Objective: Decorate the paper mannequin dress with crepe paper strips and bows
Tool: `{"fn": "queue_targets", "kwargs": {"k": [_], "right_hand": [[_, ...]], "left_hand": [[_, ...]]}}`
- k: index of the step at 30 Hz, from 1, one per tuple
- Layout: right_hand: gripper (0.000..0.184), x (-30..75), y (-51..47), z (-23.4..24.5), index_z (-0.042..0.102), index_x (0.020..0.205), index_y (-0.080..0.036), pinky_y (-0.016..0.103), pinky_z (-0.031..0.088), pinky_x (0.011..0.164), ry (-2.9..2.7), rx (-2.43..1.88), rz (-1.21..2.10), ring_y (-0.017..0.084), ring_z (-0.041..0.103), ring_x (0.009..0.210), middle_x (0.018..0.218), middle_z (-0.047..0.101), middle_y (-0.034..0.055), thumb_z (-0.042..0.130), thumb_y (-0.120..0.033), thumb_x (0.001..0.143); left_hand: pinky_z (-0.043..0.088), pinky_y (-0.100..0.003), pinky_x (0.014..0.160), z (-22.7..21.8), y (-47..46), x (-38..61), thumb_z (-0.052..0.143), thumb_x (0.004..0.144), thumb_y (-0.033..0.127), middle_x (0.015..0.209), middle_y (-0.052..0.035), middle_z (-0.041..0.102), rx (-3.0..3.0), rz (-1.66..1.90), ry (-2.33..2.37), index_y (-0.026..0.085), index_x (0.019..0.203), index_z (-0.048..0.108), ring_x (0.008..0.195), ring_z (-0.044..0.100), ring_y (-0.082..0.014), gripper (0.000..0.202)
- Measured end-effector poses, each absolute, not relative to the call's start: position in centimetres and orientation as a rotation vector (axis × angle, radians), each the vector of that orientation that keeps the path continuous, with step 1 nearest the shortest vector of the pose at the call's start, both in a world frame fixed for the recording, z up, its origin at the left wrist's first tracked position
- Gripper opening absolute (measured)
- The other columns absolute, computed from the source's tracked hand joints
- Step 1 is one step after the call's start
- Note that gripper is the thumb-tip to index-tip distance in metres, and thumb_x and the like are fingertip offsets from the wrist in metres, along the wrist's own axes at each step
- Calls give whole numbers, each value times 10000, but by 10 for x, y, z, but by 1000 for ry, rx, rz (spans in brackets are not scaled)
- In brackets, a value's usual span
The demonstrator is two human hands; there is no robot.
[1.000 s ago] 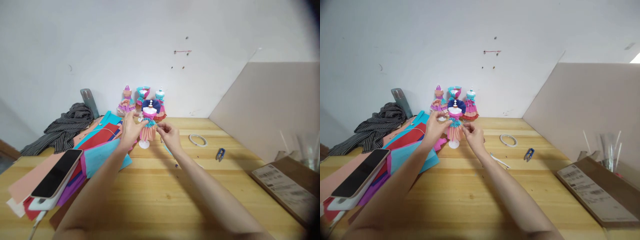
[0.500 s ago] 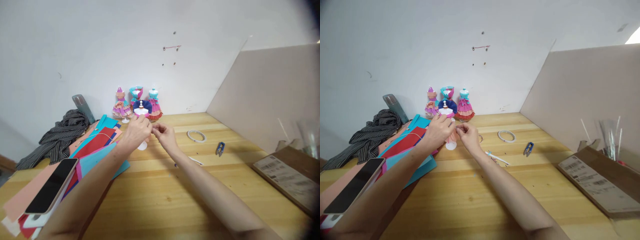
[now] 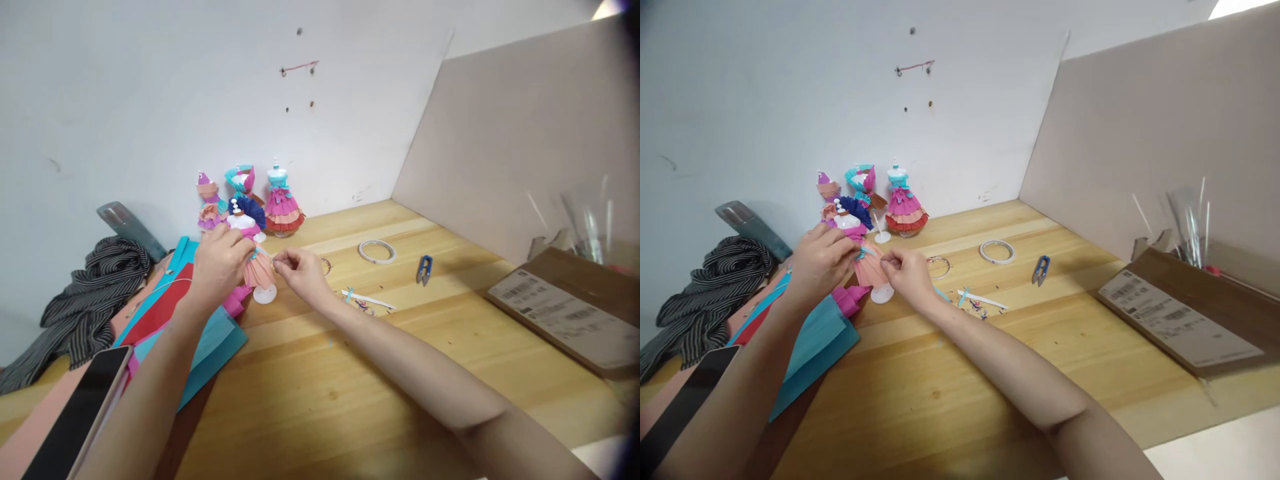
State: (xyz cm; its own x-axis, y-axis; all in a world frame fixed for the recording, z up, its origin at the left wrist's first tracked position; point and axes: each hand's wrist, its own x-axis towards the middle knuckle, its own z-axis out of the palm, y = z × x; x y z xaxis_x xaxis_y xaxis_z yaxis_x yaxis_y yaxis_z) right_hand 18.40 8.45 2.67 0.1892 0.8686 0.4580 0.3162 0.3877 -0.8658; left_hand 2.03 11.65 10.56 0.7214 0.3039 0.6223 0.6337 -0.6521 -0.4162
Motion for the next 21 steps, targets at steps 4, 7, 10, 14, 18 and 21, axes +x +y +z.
{"fn": "queue_targets", "kwargs": {"k": [4,7,10,14,18,21], "right_hand": [[111,179,81,25,629,655,-182,227,365,532,-1440,-1185,506,114,514,536,574,598,-17,543,-190,724],[119,178,83,24,617,645,-180,232,356,537,-1462,-1204,476,119,509,534,559,580,-19,541,-197,735],[116,177,86,22,610,645,-178,236,343,535,-1465,-1229,451,120,497,527,559,571,-18,540,-193,736],[113,176,88,20,607,655,-178,233,351,539,-1454,-1257,444,119,512,525,556,577,-19,534,-182,741],[120,176,88,23,604,653,-178,230,362,545,-1438,-1278,431,118,530,536,572,598,-17,534,-192,749],[125,176,90,23,597,636,-178,227,356,533,-1439,-1300,410,118,530,531,562,592,-18,535,-192,743]], "left_hand": [[390,-344,654,107,117,20,485,898,233,717,-65,613,-2366,-706,-717,184,735,643,732,469,-214,232],[401,-350,665,109,118,18,498,884,228,729,-67,617,-2434,-715,-705,184,747,644,742,476,-216,205],[410,-348,678,111,118,15,500,883,223,741,-67,620,-2455,-699,-701,182,756,646,751,478,-215,198],[423,-345,681,113,116,12,478,897,220,743,-72,621,-2494,-683,-695,171,758,644,746,472,-211,222],[430,-345,694,114,114,8,462,902,210,754,-69,631,-2528,-719,-690,176,750,638,759,484,-207,236],[435,-346,702,114,114,7,464,901,205,755,-66,631,-2530,-751,-691,177,749,641,763,489,-205,234]]}}
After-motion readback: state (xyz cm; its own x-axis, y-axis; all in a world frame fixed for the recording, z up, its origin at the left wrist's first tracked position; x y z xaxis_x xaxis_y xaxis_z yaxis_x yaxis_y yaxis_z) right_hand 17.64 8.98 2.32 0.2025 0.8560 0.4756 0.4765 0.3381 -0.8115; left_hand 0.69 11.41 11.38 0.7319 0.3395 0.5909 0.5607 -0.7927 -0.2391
